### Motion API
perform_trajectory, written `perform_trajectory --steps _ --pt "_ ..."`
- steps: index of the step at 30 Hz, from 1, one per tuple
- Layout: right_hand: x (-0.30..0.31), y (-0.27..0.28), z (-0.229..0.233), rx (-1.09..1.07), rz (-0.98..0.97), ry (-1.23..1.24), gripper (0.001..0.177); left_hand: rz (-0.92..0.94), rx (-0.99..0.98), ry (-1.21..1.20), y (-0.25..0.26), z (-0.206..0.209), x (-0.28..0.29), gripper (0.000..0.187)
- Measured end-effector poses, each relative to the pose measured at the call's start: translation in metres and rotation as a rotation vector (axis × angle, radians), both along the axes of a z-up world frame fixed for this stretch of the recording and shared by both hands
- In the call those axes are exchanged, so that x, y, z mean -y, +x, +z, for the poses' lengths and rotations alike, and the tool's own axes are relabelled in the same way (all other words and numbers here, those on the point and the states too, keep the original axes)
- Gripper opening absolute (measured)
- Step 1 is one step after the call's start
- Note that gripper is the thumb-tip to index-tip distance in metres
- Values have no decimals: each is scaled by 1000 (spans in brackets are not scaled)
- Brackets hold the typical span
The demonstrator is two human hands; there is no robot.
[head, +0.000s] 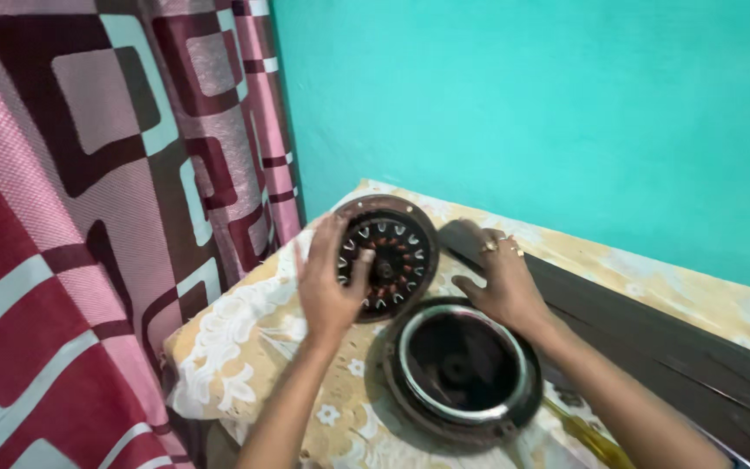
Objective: The person disassembles a ceiling fan motor housing using a screwdriver, wipes the internal components with a cloth, and reassembles the housing. The person handles the motor housing, fan blades, and screws during the process.
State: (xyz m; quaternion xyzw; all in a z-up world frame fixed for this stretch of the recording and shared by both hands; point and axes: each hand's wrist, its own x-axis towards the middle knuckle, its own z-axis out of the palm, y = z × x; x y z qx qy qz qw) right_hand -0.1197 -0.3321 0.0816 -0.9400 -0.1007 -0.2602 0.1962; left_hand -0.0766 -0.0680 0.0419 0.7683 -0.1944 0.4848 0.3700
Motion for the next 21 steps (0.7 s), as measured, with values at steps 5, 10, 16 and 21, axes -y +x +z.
perform_trajectory --steps 5,10,16,21 --pt "56 -50 11 -226 -24 -331 76 -241 -40 320 -36 4 92 38" --pt "119 -127 34 -596 -46 -413 63 -477 -301 499 -85 -7 193 42" --pt "184 -223 41 -1209 -320 -505 72 -700 -444 711 -155 -24 291 51" --pt "237 -275 -3 -1152 -46 -724 90 -840 -422 815 -208 -42 347 59"
